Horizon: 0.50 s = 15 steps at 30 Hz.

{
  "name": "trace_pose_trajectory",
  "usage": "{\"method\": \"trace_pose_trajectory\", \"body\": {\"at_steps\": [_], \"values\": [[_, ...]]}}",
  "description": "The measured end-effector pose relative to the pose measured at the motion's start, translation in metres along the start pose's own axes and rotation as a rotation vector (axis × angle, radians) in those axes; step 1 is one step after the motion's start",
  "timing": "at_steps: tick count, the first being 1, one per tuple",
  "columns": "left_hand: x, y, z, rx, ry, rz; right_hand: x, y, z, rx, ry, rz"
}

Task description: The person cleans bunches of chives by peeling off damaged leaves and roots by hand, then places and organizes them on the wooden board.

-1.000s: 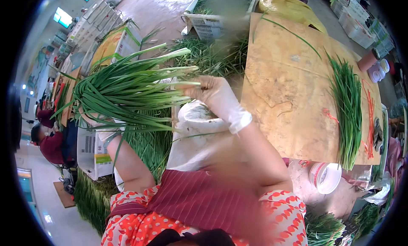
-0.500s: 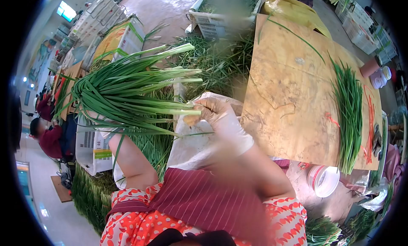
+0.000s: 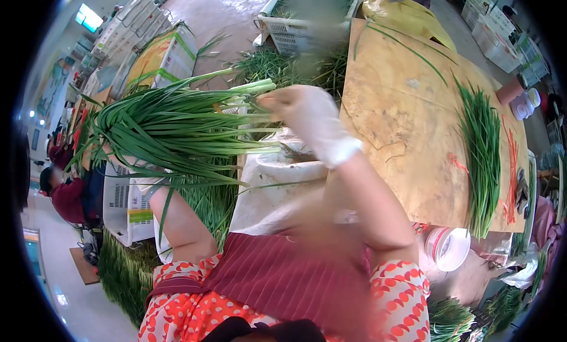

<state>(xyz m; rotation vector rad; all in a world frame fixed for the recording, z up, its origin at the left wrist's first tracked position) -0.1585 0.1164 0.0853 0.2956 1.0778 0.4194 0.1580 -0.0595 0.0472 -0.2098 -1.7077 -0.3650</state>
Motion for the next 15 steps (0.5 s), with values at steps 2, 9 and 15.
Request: {"method": "trace_pose_trajectory", "body": {"at_steps": [2, 9, 15], "values": [[-0.001, -0.001, 0.006, 0.011, -0.015, -0.012, 0.012, 0.017, 0.027, 0.074, -0.219, 0.143], [-0.017, -0.02, 0.048, 0.23, -0.344, -0.151, 0.024, 0.039, 0.091, 0.172, 0.119, -0.04], [-0.004, -0.025, 0.046, 0.185, -0.247, -0.206, 0.109, 0.017, 0.074, 0.341, 0.616, -0.262]]}}
Point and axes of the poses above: each hand's wrist, its own y-axis towards the middle knuckle, its own z-axis out of the palm, x = y × z, the point moved 7 cm from there along y, towards the middle knuckle, and after that the axes turned 15 degrees about y, right-handed, at the moved point
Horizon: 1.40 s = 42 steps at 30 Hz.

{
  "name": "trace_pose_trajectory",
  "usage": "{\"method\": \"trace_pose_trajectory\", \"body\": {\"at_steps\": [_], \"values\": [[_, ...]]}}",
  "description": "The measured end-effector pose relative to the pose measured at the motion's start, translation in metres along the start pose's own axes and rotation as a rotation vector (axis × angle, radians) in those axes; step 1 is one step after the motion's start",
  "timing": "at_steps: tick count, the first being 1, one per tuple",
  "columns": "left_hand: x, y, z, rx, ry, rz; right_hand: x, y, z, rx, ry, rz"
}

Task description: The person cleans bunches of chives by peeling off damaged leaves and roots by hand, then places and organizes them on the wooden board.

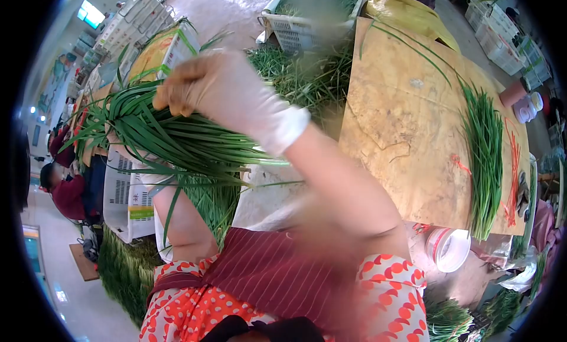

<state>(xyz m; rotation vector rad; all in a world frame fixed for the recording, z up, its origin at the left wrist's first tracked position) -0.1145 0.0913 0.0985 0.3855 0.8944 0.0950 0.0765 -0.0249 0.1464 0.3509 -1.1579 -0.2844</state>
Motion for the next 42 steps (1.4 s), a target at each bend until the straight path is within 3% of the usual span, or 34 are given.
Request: {"method": "trace_pose_trajectory", "body": {"at_steps": [3, 4, 6, 7, 8, 10, 12, 13, 15, 18, 19, 20, 21, 22, 24, 27, 31, 33, 37, 42], "values": [[0.001, -0.001, 0.0, 0.075, -0.016, -0.046, 0.043, -0.007, -0.031, 0.106, -0.037, -0.169], [-0.015, -0.013, 0.014, 0.113, 0.075, 0.08, 0.047, -0.013, -0.041, 0.127, 0.21, -0.099], [-0.019, -0.004, -0.015, -0.111, 0.272, 0.216, 0.015, -0.015, -0.092, -0.128, 0.004, 0.037], [-0.021, -0.001, -0.029, -0.235, 0.377, 0.265, -0.009, -0.026, -0.114, -0.155, -0.783, 0.285], [-0.018, 0.008, -0.022, 0.05, 0.104, 0.185, -0.024, -0.041, -0.15, -0.163, -1.572, 0.532], [-0.017, 0.013, -0.027, 0.218, -0.102, 0.099, -0.049, -0.087, -0.205, -0.101, -1.604, 0.787], [-0.017, 0.018, -0.037, 0.283, -0.208, 0.047, -0.034, -0.133, -0.215, -0.402, -1.102, 0.374], [-0.017, 0.019, -0.042, 0.243, -0.19, 0.063, -0.037, -0.158, -0.218, -0.4, -1.104, 0.374], [-0.014, 0.015, -0.047, 0.138, -0.089, 0.095, -0.021, -0.21, -0.225, -0.736, -1.788, 0.369], [-0.008, 0.01, -0.047, 0.031, 0.027, 0.108, -0.049, -0.228, -0.214, -0.791, -1.98, 0.329], [-0.007, 0.012, -0.049, 0.013, 0.036, 0.104, -0.061, -0.219, -0.223, -0.745, -1.422, 0.196], [-0.011, 0.019, -0.052, 0.008, 0.038, 0.098, -0.069, -0.197, -0.216, -0.752, -0.931, 0.382], [-0.013, 0.022, -0.054, 0.002, 0.046, 0.095, -0.059, -0.162, -0.181, -0.693, -0.657, 0.021], [-0.014, 0.023, -0.056, -0.011, 0.053, 0.087, -0.061, -0.14, -0.163, -0.594, -0.49, -0.057], [-0.014, 0.016, -0.06, -0.041, 0.09, 0.07, -0.072, -0.108, -0.131, -0.397, -0.285, 0.083], [-0.006, -0.007, -0.061, -0.083, 0.176, 0.027, -0.08, -0.083, -0.087, -0.048, -0.443, 0.269], [0.003, -0.027, -0.062, -0.101, 0.222, -0.006, -0.108, -0.088, -0.086, -0.15, -0.108, 0.495], [0.005, -0.032, -0.062, -0.106, 0.221, -0.017, -0.106, -0.094, -0.086, -0.272, 0.285, 0.587], [0.008, -0.039, -0.065, -0.115, 0.219, -0.027, -0.107, -0.098, -0.074, -0.255, 0.745, 0.573], [0.008, -0.043, -0.064, -0.121, 0.246, -0.034, -0.101, -0.099, -0.071, -0.122, 0.821, 0.399]]}}
Point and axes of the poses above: each hand's wrist, its own y-axis towards the middle knuckle, its own z-axis out of the palm, x = y × z, the point moved 7 cm from there along y, towards the middle knuckle, and after that the axes turned 15 degrees about y, right-handed, at the moved point
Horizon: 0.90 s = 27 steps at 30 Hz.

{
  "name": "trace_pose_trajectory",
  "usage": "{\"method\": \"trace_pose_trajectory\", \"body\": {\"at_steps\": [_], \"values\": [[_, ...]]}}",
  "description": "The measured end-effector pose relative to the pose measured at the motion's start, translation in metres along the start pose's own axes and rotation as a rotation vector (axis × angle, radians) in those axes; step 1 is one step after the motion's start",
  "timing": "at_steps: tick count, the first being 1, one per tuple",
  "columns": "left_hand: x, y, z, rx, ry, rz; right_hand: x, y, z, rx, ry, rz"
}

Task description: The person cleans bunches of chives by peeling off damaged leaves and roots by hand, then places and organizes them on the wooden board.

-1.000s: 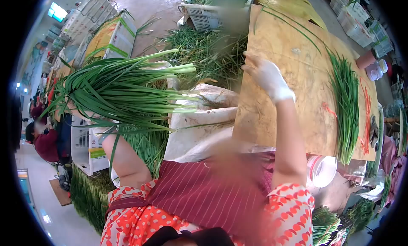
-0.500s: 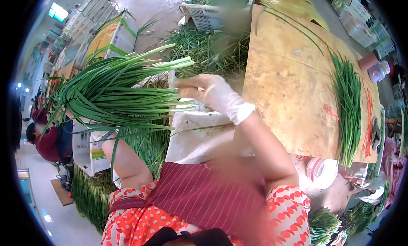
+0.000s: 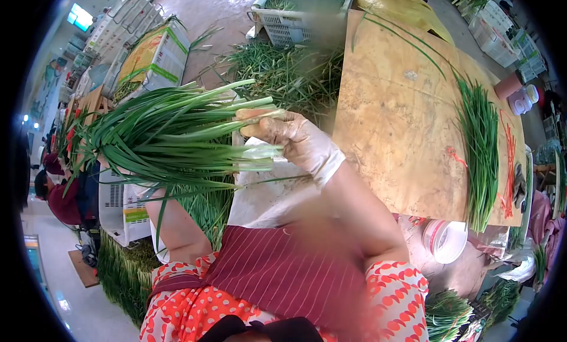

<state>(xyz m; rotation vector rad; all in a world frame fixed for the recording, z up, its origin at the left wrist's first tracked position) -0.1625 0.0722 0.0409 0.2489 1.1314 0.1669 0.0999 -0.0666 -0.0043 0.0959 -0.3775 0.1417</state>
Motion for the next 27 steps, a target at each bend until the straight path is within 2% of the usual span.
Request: {"method": "trace_pose_trajectory", "body": {"at_steps": [2, 6, 8, 12, 14, 18, 21, 23, 25, 27], "values": [[0.0, -0.001, -0.001, -0.004, 0.004, -0.003, 0.002, 0.007, -0.009, -0.078, -0.049, -0.182], [0.0, -0.003, -0.002, -0.004, 0.015, -0.01, -0.006, 0.009, 0.005, -0.097, -0.122, -0.131], [0.0, -0.004, -0.001, -0.003, 0.02, -0.011, -0.006, 0.009, 0.002, -0.219, -0.185, -0.181], [-0.001, -0.004, 0.0, -0.007, 0.025, -0.011, -0.007, 0.007, -0.007, -0.318, -0.29, -0.147], [-0.001, -0.004, 0.0, -0.007, 0.029, -0.016, 0.002, 0.007, 0.0, -0.337, -0.602, -0.23], [-0.002, -0.002, -0.002, -0.015, 0.023, -0.007, 0.002, 0.001, 0.001, -0.302, -0.626, -0.213], [-0.006, -0.002, -0.005, -0.025, 0.032, -0.003, 0.013, -0.01, -0.013, -0.341, -0.515, -0.216], [-0.009, -0.001, -0.008, -0.029, 0.03, 0.004, 0.041, -0.019, -0.02, -0.429, -0.646, -0.315], [-0.012, -0.002, -0.011, -0.036, 0.032, 0.008, 0.073, -0.025, -0.065, -0.404, -0.373, -0.475], [-0.014, -0.002, -0.012, -0.042, 0.038, 0.013, 0.11, -0.044, -0.077, -0.484, -0.09, -0.836]]}}
Point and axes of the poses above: each hand's wrist, its own y-axis towards the middle knuckle, its own z-axis out of the palm, x = y × z, the point moved 7 cm from there along y, towards the middle knuckle, and after that the axes turned 15 degrees about y, right-handed, at the moved point
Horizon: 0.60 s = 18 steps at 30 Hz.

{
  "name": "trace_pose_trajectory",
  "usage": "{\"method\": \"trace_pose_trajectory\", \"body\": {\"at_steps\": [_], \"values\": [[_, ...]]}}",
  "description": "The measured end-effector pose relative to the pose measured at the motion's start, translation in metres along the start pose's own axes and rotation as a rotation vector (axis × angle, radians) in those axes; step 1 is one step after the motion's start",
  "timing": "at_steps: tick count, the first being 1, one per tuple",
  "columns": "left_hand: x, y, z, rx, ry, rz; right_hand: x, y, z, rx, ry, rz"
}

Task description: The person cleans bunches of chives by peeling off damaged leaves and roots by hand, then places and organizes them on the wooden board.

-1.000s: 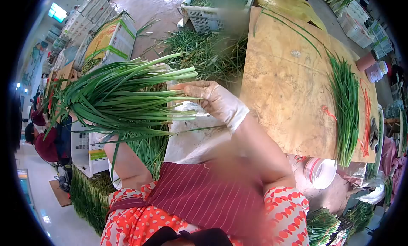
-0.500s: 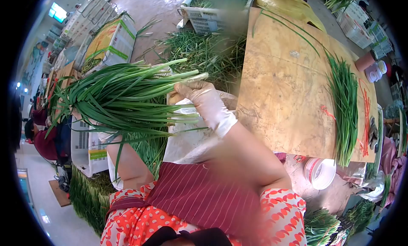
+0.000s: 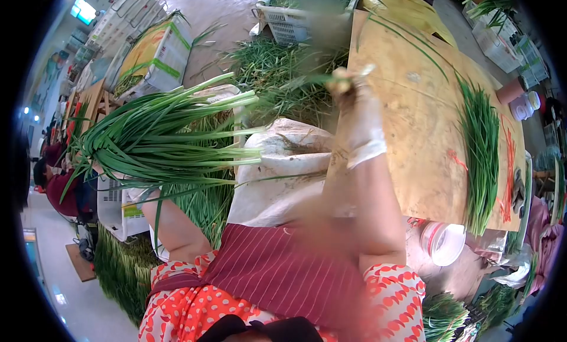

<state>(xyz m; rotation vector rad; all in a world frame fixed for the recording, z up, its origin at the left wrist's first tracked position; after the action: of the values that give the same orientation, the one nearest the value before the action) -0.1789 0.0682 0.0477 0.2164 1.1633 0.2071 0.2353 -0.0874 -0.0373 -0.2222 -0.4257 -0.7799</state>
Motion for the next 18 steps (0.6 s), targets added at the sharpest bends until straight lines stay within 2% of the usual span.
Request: {"method": "trace_pose_trajectory", "body": {"at_steps": [1, 3, 4, 6, 8, 10, 12, 14, 16, 17, 18], "values": [[0.0, 0.001, -0.001, -0.002, 0.002, 0.0, 0.004, 0.007, 0.005, 0.001, -0.001, 0.003], [-0.002, 0.0, -0.003, -0.004, -0.008, 0.001, 0.012, 0.015, 0.02, 0.075, -0.459, -0.062], [-0.002, 0.0, -0.002, -0.003, -0.004, -0.002, 0.007, 0.012, 0.019, 0.076, -0.459, -0.061], [-0.004, 0.0, -0.003, -0.002, -0.003, -0.002, -0.023, -0.007, 0.038, 0.331, -1.232, -0.092], [-0.005, 0.002, -0.003, -0.004, -0.007, 0.002, -0.062, -0.047, 0.066, 0.599, -1.032, 0.274], [-0.006, 0.006, -0.002, -0.001, -0.003, 0.005, -0.092, -0.079, 0.085, 0.847, -1.149, 0.286], [-0.007, 0.012, 0.001, 0.009, 0.006, 0.016, -0.102, -0.08, 0.076, 0.792, -1.219, 0.38], [-0.012, 0.019, 0.003, 0.021, 0.005, 0.027, -0.085, -0.066, 0.06, 0.685, -1.243, 0.279], [-0.018, 0.02, 0.007, 0.034, 0.029, 0.031, -0.049, -0.044, 0.037, 0.47, -1.551, 0.002], [-0.026, 0.022, 0.009, 0.042, 0.036, 0.047, -0.026, -0.036, 0.019, 0.296, -1.474, 0.123], [-0.032, 0.029, 0.009, 0.057, 0.025, 0.049, -0.003, -0.02, 0.0, 0.321, -1.517, -0.224]]}}
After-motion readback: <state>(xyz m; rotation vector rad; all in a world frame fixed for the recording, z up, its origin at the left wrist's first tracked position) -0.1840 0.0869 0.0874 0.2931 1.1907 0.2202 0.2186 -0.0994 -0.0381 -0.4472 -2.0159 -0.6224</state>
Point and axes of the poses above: each hand's wrist, its own y-axis towards the middle knuckle, its own z-axis out of the palm, x = y × z, the point moved 7 cm from there along y, towards the middle knuckle, and after that the axes turned 15 degrees about y, right-handed, at the moved point
